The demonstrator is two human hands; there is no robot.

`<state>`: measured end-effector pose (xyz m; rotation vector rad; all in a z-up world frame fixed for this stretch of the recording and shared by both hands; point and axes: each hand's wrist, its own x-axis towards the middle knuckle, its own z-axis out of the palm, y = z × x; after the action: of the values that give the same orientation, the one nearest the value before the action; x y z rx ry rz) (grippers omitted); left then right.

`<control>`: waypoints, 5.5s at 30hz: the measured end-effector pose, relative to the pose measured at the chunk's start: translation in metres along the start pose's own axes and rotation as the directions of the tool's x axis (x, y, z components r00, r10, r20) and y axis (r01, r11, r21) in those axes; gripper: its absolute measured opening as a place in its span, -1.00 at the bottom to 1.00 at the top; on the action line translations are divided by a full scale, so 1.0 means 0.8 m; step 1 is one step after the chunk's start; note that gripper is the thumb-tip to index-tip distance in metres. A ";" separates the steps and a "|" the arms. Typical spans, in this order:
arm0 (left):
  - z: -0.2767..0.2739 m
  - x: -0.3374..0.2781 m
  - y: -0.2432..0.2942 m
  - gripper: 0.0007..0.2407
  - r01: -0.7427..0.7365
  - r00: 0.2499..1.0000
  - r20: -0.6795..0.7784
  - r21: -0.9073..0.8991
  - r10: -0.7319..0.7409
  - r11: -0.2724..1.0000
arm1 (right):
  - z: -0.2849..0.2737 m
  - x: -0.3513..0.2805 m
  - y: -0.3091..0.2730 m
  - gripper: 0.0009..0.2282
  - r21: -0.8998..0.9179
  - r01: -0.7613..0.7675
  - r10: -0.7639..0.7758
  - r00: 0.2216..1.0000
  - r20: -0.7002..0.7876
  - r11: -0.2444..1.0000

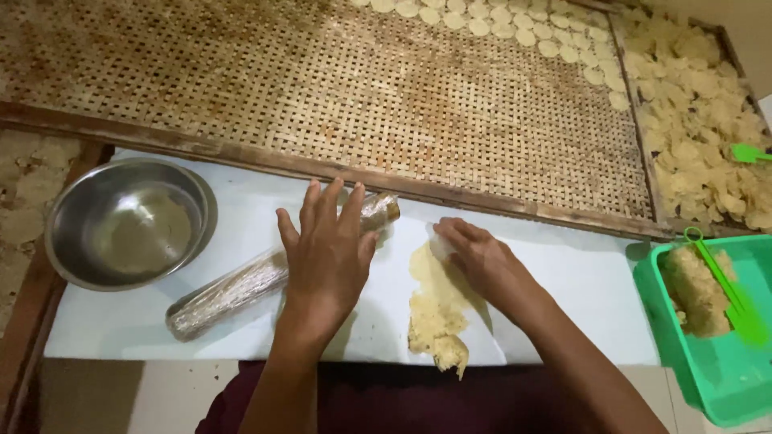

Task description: Rolling out dough and cutting it into small circular pieces to be placed on a drying tray.

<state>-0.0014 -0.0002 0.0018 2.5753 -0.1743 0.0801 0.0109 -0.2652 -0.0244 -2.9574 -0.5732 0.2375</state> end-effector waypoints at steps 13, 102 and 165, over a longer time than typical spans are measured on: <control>0.002 -0.011 0.004 -0.49 -0.025 0.999 0.029 -0.010 0.025 1.000 | -0.014 -0.007 -0.008 -0.59 0.021 -0.045 0.044 0.997 0.062 0.999; 0.019 -0.015 0.007 -0.51 -0.079 0.997 0.024 -0.042 0.080 0.996 | 0.005 -0.031 -0.055 -0.54 -0.034 0.041 -0.044 0.997 -0.068 0.999; 0.014 -0.023 0.016 -0.49 -0.127 0.992 0.001 0.031 0.128 0.991 | 0.039 -0.097 -0.027 -0.54 -0.024 -0.001 -0.004 0.980 -0.200 1.000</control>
<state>-0.0209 -0.0150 -0.0030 2.5929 -0.3400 0.1319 -0.0735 -0.2721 -0.0415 -2.9550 -0.5553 -0.0682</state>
